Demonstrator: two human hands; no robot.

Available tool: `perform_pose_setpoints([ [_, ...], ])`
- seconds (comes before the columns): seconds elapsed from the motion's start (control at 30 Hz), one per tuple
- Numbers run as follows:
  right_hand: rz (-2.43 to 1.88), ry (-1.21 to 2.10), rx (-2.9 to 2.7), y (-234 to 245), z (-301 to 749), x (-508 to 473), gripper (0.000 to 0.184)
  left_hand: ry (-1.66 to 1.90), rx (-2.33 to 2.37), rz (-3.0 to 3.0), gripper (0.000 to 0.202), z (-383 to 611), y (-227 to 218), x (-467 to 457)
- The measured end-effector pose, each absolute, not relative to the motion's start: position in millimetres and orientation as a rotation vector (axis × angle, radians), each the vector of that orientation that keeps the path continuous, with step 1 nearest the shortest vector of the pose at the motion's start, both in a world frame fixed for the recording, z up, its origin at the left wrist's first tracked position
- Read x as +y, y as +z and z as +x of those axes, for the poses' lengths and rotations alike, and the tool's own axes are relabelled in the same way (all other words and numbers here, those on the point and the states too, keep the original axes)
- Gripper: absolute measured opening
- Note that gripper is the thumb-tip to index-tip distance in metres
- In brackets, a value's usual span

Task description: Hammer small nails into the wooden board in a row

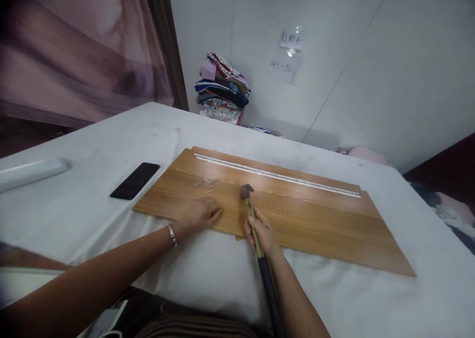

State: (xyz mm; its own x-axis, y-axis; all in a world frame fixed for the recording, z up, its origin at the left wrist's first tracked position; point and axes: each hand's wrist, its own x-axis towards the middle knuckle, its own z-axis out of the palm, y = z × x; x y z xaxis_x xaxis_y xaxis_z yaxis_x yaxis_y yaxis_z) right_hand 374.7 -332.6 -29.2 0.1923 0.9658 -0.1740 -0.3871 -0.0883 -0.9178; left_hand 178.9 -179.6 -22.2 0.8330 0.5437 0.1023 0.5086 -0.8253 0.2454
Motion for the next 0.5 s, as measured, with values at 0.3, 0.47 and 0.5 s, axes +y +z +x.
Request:
perform_pose_setpoints([
  [0.3,-1.115,1.287,-0.664,-22,376,-335,0.054,0.319,0.748,2.737,0.032,178,-26,-177],
  [0.47,-1.126,1.291,-0.683,-21,382,-336,0.041,0.314,0.786,2.722,0.028,179,-33,-177],
  [0.5,-1.13,1.299,-0.683,-22,383,-336,0.04,0.311,0.786,2.725,0.028,179,-34,-177],
])
